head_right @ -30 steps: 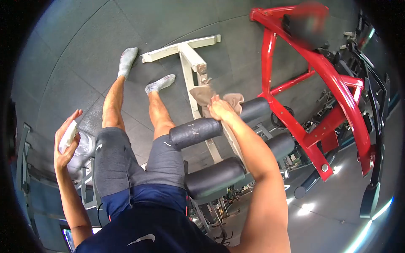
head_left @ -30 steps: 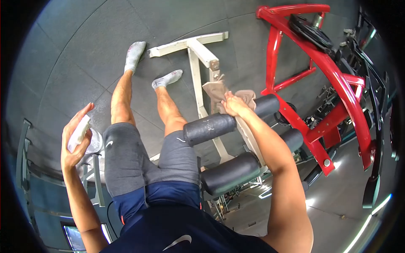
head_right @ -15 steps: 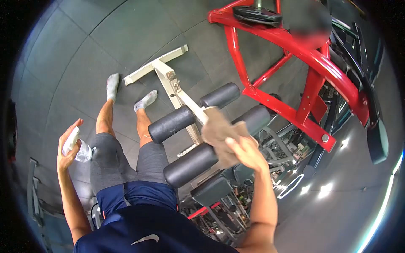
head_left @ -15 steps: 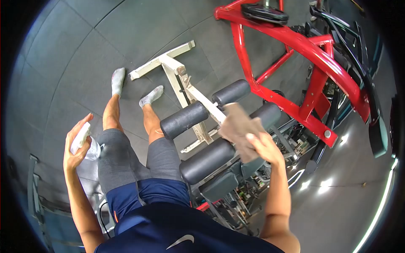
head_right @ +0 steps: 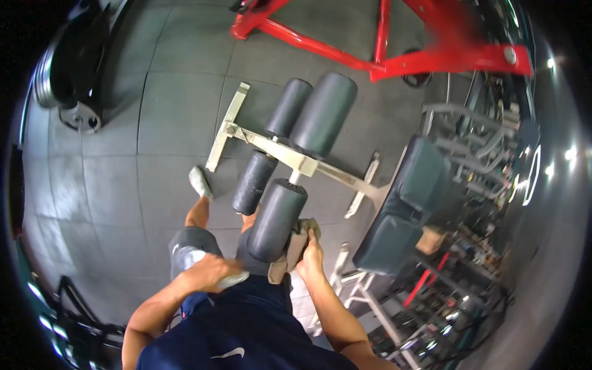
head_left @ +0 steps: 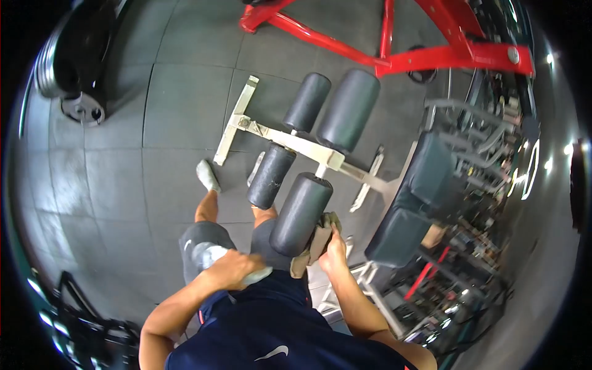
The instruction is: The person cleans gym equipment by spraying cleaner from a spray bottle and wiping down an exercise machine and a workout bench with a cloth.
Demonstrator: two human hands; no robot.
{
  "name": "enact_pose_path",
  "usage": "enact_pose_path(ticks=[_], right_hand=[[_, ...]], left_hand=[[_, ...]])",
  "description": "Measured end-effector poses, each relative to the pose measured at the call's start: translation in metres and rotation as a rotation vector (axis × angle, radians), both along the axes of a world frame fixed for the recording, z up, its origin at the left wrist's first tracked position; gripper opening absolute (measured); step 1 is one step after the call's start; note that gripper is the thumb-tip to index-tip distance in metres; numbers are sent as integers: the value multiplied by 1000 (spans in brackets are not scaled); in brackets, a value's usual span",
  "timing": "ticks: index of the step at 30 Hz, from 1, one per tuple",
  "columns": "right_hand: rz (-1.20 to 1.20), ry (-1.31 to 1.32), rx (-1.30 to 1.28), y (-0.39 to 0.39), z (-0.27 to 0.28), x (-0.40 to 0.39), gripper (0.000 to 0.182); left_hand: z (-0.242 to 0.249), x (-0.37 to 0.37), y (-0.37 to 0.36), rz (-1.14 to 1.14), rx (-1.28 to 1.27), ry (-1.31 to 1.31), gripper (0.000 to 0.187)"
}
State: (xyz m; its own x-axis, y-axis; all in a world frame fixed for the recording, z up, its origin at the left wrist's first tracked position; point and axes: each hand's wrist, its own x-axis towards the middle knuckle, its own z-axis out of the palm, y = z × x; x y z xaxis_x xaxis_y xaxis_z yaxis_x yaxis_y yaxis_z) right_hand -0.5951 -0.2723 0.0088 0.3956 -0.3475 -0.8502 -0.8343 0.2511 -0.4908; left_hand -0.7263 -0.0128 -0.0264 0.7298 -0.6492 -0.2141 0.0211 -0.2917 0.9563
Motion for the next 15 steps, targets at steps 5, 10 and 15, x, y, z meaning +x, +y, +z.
enact_pose_path(ticks=[5, 10, 15], right_hand=[[184, -506, 157, 29, 6, 41, 48], [360, -584, 354, 15, -85, 112, 50], [-116, -96, 192, 36, -214, 90, 64]], left_hand=[[3, 61, -27, 237, 76, -188, 44], [22, 61, -36, 182, 273, -146, 35], [34, 46, -62, 308, 321, -130, 23]])
